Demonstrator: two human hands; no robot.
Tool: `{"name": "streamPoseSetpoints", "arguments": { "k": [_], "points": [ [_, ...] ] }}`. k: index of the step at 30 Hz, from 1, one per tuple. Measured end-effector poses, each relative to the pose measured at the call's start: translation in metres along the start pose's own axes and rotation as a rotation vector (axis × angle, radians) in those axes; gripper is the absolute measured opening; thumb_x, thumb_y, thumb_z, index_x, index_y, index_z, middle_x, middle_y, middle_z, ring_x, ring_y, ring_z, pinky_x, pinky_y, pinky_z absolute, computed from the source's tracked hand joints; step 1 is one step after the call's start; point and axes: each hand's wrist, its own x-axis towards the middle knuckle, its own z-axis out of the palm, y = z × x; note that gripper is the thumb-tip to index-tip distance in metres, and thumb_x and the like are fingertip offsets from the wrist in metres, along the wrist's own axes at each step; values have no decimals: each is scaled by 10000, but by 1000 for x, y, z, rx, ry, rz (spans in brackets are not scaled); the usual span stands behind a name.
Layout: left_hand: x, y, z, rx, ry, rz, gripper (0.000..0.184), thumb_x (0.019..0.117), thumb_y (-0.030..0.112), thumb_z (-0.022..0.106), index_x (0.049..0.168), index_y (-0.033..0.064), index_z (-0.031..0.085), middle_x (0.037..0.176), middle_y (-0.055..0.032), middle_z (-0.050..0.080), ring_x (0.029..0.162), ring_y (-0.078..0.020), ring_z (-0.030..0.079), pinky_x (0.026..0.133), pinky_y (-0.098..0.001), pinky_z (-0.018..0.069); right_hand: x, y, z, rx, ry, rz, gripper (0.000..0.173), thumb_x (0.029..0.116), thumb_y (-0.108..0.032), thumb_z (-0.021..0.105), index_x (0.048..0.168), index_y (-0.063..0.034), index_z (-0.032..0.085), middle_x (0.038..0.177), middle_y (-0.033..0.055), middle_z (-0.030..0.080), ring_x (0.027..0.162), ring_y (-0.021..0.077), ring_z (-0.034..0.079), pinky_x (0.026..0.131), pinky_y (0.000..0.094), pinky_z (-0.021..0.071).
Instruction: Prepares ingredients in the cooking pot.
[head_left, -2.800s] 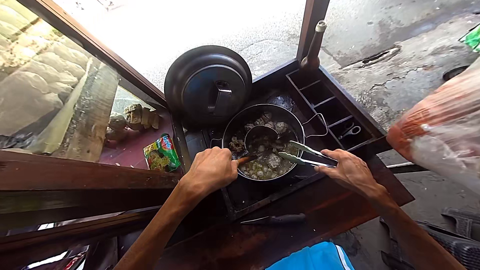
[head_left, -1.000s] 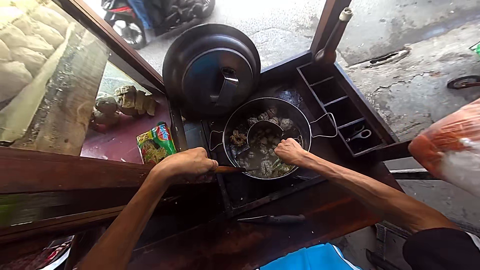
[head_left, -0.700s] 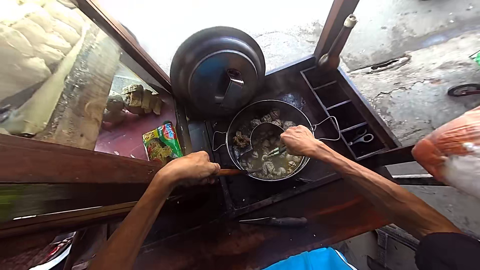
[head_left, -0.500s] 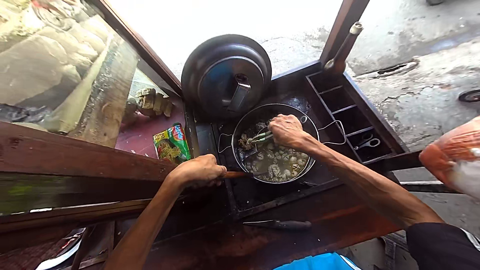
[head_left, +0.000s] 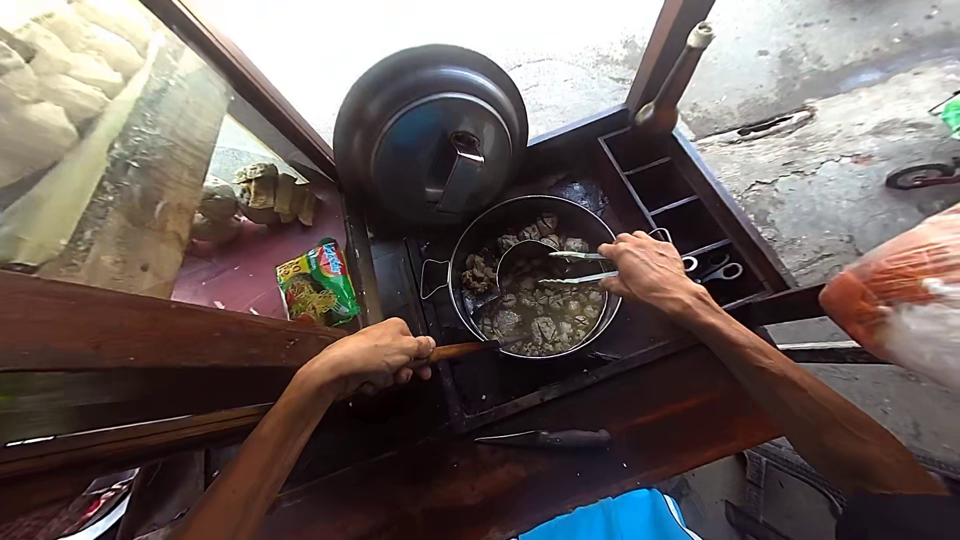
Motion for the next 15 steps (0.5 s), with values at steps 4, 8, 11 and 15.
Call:
{"name": "streamPoseSetpoints", "arguments": {
  "k": [4,8,11,15],
  "points": [
    [-3,-13,8,-141,-34,0,435,1124,337,382,947,89,692,522,51,482,352,-27,336,347,-178,290,-16,16,2,-3,-115,107,310,877,-286,782,1102,-78,731,1090,172,679,1113,385,623,805,559,511],
    [-6,-24,19,-300,-55,-23,440,1126,352,364,980,91,688,504,53,441,348,-26,334,342,-174,292,-19,16,3,-48,-190,135,318,907,-264,744,1155,-66,730,1138,173,681,1143,378,619,837,545,509],
    [-7,-28,27,-371,-45,-24,436,1127,344,364,1003,84,691,512,54,450,347,-25,339,336,-173,296,-17,11,4,-104,-260,132,268,921,-236,712,1136,-79,733,1155,156,683,1150,365,619,836,535,509],
    [-6,-28,33,-364,-4,-18,427,1128,323,376,987,80,698,518,54,461,348,-29,338,338,-178,299,-13,-6,1,-153,-371,104,251,937,-174,671,1160,-70,723,1201,172,675,1184,370,607,871,539,493]
  ]
}}
